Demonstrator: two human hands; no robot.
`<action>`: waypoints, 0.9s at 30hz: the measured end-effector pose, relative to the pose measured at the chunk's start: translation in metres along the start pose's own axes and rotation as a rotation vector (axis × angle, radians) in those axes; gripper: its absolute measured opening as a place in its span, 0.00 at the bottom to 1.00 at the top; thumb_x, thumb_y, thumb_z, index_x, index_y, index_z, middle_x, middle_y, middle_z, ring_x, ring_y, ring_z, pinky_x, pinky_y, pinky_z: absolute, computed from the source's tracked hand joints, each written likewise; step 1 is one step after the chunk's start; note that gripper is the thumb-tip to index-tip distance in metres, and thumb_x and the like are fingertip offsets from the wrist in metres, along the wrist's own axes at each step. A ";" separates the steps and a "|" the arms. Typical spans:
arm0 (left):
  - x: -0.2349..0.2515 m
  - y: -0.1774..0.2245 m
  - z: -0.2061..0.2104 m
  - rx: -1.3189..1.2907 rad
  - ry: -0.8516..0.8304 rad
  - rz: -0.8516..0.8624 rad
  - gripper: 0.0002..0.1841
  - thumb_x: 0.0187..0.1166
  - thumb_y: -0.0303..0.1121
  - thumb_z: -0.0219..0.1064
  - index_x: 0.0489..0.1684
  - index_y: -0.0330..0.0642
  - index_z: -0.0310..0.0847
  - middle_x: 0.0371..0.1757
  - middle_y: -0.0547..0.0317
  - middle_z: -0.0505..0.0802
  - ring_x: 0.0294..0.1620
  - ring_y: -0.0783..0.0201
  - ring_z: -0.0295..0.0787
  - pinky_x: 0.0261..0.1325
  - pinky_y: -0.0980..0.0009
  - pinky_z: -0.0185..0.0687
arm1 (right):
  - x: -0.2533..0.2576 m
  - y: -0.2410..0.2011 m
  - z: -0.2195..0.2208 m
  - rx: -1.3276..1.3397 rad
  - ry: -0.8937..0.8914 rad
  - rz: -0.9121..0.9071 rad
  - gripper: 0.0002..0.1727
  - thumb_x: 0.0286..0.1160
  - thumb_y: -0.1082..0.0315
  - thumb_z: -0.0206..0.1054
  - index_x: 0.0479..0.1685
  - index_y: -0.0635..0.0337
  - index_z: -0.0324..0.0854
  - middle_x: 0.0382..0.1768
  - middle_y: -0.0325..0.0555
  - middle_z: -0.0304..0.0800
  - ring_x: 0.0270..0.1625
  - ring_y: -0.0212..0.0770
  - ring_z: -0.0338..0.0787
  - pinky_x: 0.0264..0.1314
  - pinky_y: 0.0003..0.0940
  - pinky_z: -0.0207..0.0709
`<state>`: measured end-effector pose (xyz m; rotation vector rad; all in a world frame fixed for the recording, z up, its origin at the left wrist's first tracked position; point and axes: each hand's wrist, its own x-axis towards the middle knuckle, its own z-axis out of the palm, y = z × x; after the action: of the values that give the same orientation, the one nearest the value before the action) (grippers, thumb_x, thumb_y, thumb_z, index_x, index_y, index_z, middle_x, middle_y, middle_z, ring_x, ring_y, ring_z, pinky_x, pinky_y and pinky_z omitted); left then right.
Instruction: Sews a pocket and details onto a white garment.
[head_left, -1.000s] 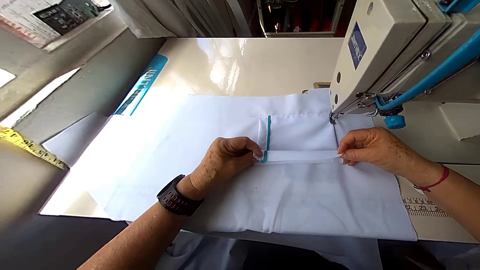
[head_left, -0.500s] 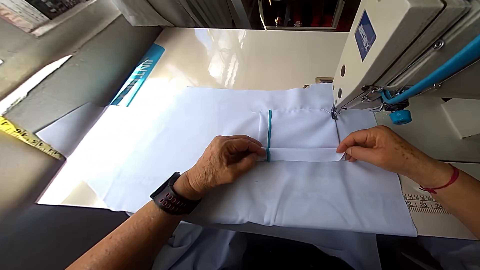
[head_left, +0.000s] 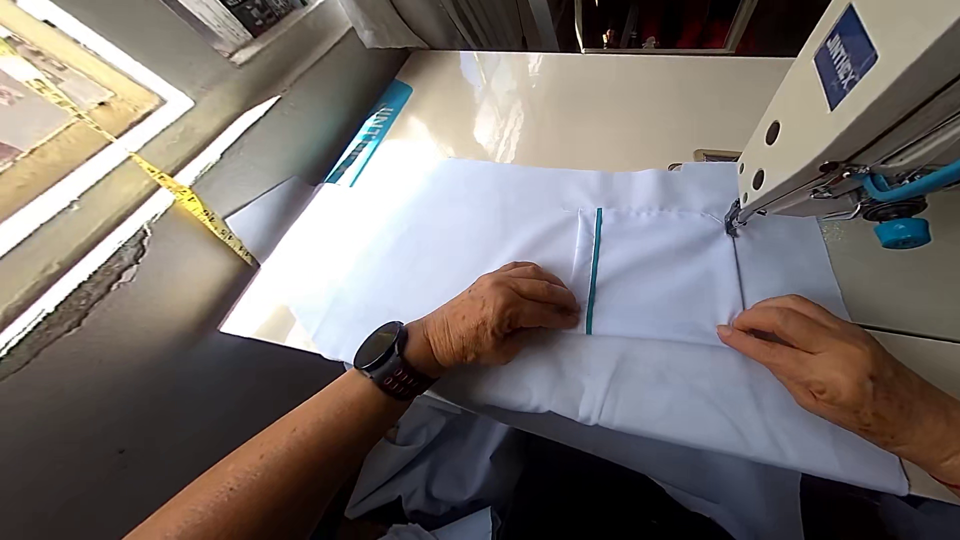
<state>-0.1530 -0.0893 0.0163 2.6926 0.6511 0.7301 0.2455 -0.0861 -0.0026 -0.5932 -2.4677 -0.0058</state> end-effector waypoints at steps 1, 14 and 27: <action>-0.001 0.001 -0.001 -0.004 -0.011 -0.013 0.18 0.73 0.26 0.57 0.45 0.46 0.97 0.57 0.60 0.96 0.68 0.61 0.87 0.76 0.62 0.75 | -0.001 0.000 0.000 0.001 -0.004 0.004 0.19 0.77 0.77 0.55 0.47 0.56 0.95 0.43 0.47 0.92 0.53 0.44 0.89 0.60 0.31 0.81; 0.038 0.025 0.022 0.416 0.057 -0.025 0.10 0.74 0.30 0.59 0.37 0.39 0.88 0.39 0.52 0.94 0.46 0.53 0.92 0.48 0.61 0.87 | 0.018 0.000 0.004 0.101 0.106 0.294 0.14 0.73 0.63 0.65 0.46 0.61 0.93 0.33 0.39 0.93 0.39 0.29 0.88 0.47 0.18 0.80; 0.086 0.010 -0.020 0.098 -0.388 -0.196 0.16 0.63 0.23 0.74 0.50 0.33 0.86 0.27 0.52 0.91 0.25 0.57 0.89 0.30 0.60 0.83 | 0.031 0.009 -0.007 0.420 -0.001 0.601 0.15 0.60 0.64 0.76 0.47 0.55 0.87 0.28 0.26 0.91 0.30 0.17 0.87 0.33 0.12 0.80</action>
<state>-0.0938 -0.0529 0.0721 2.6936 0.8455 0.1219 0.2307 -0.0661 0.0187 -1.1023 -2.1039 0.7239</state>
